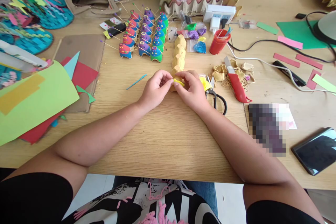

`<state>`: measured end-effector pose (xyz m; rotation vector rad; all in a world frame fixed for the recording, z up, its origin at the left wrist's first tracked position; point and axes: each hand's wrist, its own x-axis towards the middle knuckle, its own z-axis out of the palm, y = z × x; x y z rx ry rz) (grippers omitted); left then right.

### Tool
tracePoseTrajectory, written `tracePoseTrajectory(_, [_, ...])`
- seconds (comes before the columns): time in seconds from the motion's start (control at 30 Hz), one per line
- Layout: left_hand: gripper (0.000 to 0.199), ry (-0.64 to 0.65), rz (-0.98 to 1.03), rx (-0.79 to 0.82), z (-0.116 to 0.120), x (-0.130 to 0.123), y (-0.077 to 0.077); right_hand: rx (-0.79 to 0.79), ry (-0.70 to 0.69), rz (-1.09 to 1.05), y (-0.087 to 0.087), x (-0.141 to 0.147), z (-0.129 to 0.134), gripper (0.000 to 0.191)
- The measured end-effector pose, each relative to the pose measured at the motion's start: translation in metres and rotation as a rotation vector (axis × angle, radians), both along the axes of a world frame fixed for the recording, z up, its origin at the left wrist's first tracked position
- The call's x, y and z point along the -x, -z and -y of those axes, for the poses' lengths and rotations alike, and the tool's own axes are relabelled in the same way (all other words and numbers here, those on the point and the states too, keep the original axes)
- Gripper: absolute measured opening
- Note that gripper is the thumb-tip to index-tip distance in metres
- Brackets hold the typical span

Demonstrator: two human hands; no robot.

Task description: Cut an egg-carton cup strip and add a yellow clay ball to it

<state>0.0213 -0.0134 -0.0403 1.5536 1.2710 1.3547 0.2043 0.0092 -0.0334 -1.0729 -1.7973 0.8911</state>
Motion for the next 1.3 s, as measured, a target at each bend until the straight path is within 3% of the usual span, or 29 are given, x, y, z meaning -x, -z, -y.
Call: tracePoseTrajectory(1.3, [0.008, 0.017, 0.006, 0.004, -0.0011, 0.001, 0.001, 0.016, -0.015, 0.031, 0.0017, 0.0018, -0.0067, 0.015])
